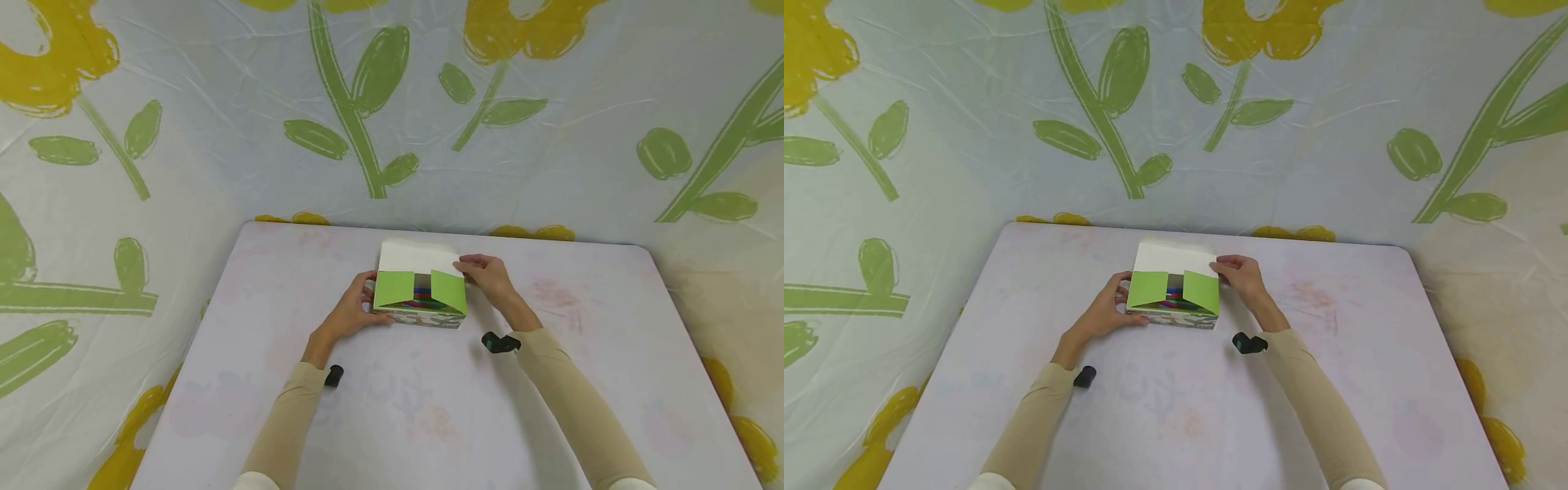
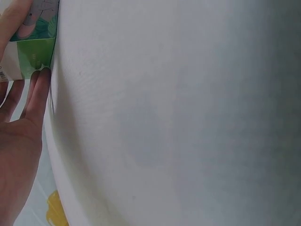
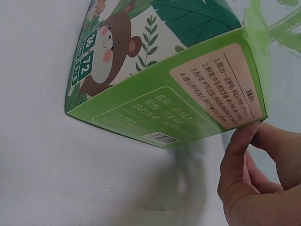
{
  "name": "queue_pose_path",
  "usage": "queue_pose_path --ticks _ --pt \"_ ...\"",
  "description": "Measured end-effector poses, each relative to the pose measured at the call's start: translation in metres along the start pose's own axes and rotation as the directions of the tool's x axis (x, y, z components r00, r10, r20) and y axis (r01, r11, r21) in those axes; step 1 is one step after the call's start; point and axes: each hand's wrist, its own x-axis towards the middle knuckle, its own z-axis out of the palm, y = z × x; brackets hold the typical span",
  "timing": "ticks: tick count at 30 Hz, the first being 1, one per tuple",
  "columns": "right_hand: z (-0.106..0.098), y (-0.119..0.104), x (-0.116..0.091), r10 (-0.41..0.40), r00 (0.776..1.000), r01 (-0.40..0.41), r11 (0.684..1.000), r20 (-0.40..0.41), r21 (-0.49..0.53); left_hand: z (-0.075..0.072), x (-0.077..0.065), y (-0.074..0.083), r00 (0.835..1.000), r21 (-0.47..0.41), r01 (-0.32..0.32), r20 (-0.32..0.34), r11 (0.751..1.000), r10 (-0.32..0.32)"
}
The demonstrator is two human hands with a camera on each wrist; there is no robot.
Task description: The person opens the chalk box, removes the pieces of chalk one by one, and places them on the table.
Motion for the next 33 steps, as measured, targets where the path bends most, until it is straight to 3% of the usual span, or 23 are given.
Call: queue_pose_path --ticks 10,15,26,33 --pt "-0.003 0.001 0.000 0.166 0.986 -0.166 0.986 0.032 -0.023 0.000 -0.001 0.005 1.000 0.040 0.023 0.004 0.999 -0.023" --pt "-0.003 0.007 0.002 0.219 0.973 -0.222 0.975 0.074 0.032 0.000 -0.001 0.003 1.000 0.052 0.026 -0.001 0.998 -0.026" --pt "-0.007 0.000 -0.006 0.102 0.991 -0.114 0.980 0.084 0.161 0.000 -0.002 0.003 0.998 0.023 0.062 0.005 0.998 -0.062" --pt "-0.011 -0.003 -0.014 0.076 0.993 -0.094 0.970 0.085 0.223 0.000 -0.002 0.005 0.996 -0.002 0.084 0.007 0.996 -0.084"
